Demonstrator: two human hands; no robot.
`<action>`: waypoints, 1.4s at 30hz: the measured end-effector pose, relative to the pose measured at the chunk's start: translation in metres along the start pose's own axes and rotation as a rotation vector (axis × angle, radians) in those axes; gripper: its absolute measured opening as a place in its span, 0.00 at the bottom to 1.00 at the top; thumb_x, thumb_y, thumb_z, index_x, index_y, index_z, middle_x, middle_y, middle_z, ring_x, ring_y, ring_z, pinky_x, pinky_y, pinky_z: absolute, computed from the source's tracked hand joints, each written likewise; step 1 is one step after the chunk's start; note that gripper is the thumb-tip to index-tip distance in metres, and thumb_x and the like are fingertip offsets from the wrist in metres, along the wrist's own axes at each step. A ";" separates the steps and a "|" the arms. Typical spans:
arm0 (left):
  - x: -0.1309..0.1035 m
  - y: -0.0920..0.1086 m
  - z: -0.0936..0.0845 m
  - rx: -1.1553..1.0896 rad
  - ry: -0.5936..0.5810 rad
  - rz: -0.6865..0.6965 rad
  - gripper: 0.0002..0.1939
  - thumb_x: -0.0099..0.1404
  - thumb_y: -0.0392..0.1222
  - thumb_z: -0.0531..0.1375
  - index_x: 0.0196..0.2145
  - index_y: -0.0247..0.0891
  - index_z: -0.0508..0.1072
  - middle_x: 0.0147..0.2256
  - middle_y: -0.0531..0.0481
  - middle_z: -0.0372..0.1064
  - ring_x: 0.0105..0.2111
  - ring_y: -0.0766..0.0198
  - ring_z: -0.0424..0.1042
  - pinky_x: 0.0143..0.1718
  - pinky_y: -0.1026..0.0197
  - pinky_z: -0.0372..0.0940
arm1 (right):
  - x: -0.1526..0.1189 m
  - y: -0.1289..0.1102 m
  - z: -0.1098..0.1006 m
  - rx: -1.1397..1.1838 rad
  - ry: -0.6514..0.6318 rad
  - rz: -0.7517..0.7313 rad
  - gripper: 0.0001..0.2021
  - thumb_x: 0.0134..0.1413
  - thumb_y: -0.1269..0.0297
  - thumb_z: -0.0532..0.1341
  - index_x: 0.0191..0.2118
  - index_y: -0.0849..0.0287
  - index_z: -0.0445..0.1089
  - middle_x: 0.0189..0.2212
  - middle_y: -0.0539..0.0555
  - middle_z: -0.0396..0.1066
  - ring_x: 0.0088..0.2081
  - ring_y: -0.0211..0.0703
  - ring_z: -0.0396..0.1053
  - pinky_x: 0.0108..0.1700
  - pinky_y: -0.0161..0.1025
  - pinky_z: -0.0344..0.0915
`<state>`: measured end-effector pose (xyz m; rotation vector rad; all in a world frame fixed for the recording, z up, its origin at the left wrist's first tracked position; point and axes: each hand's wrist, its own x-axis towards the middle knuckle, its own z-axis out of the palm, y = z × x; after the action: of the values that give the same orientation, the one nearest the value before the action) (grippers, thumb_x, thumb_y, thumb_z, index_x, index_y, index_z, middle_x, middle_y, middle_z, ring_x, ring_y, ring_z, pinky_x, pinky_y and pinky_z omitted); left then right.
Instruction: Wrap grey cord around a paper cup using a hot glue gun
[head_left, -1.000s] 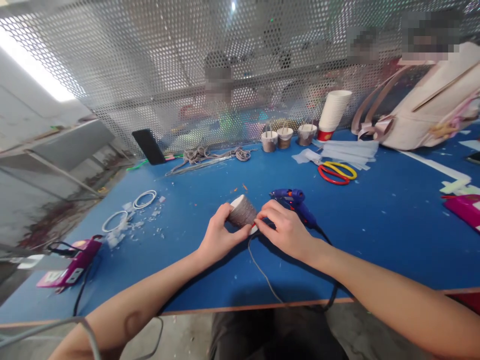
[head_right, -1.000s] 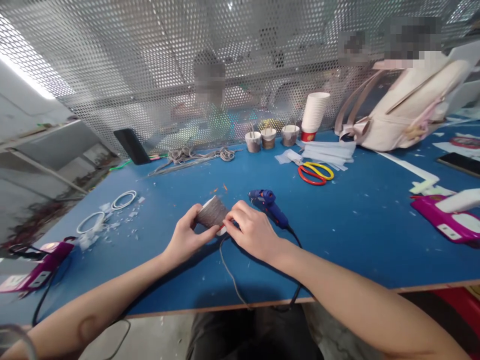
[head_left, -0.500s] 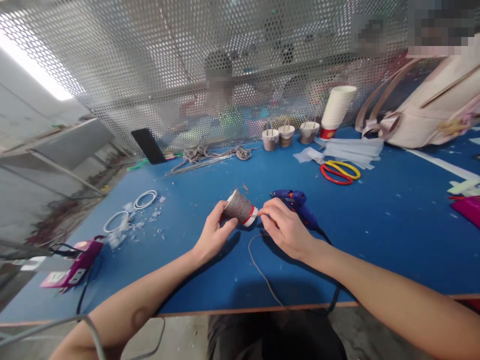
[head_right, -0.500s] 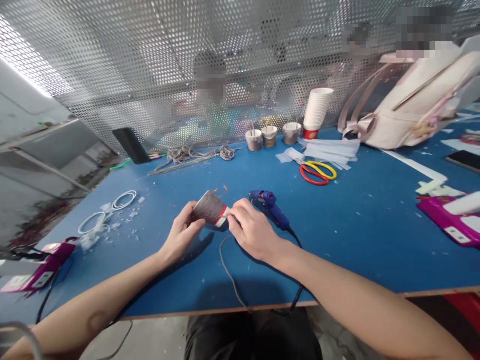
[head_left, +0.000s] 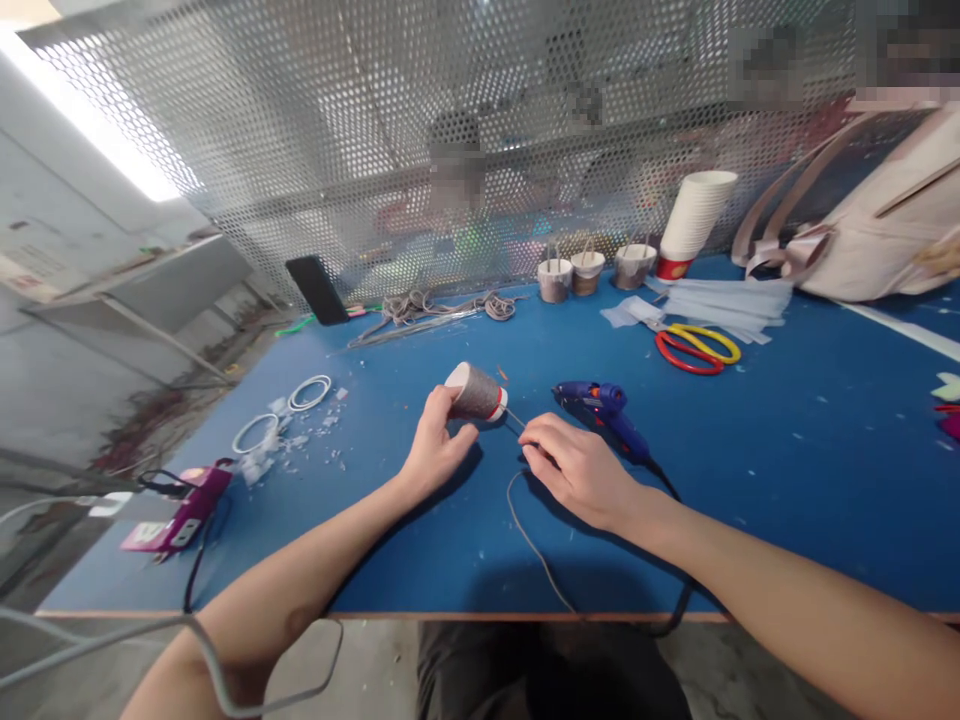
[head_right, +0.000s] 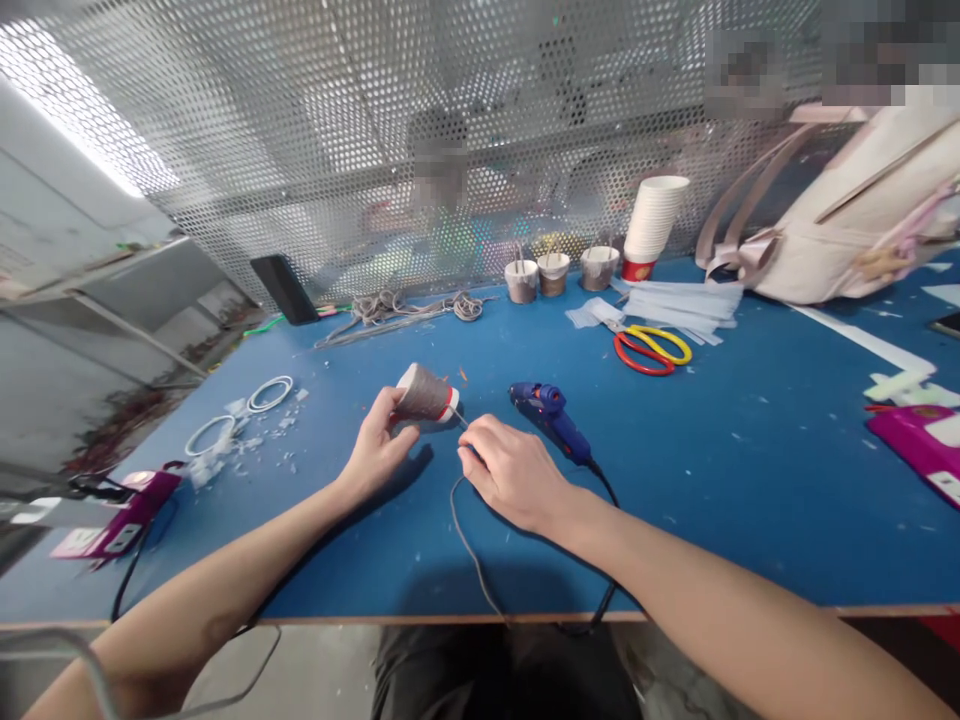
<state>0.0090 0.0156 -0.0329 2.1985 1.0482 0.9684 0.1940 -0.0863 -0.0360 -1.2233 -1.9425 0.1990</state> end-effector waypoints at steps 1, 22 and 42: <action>0.002 -0.003 -0.002 0.066 0.003 0.036 0.14 0.52 0.33 0.52 0.38 0.38 0.64 0.35 0.48 0.64 0.37 0.61 0.66 0.41 0.56 0.65 | 0.000 0.000 0.000 -0.020 -0.018 0.006 0.09 0.64 0.68 0.49 0.38 0.60 0.65 0.36 0.58 0.71 0.36 0.44 0.71 0.36 0.40 0.68; 0.030 0.004 -0.071 0.583 0.370 0.342 0.12 0.63 0.44 0.53 0.42 0.40 0.70 0.42 0.43 0.69 0.42 0.55 0.67 0.41 0.52 0.66 | 0.001 -0.005 0.001 -0.204 0.129 -0.058 0.11 0.63 0.66 0.53 0.37 0.64 0.71 0.41 0.63 0.75 0.44 0.51 0.72 0.45 0.48 0.70; 0.052 -0.040 -0.091 0.353 0.520 -0.120 0.08 0.64 0.40 0.54 0.39 0.38 0.69 0.45 0.42 0.67 0.50 0.51 0.63 0.51 0.49 0.61 | 0.004 -0.004 -0.020 -0.257 0.240 -0.290 0.09 0.58 0.72 0.54 0.43 0.57 0.67 0.38 0.59 0.72 0.42 0.50 0.71 0.43 0.51 0.68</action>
<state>-0.0567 0.0934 0.0147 2.1632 1.6769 1.4339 0.2049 -0.0906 -0.0184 -1.0517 -1.9444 -0.3420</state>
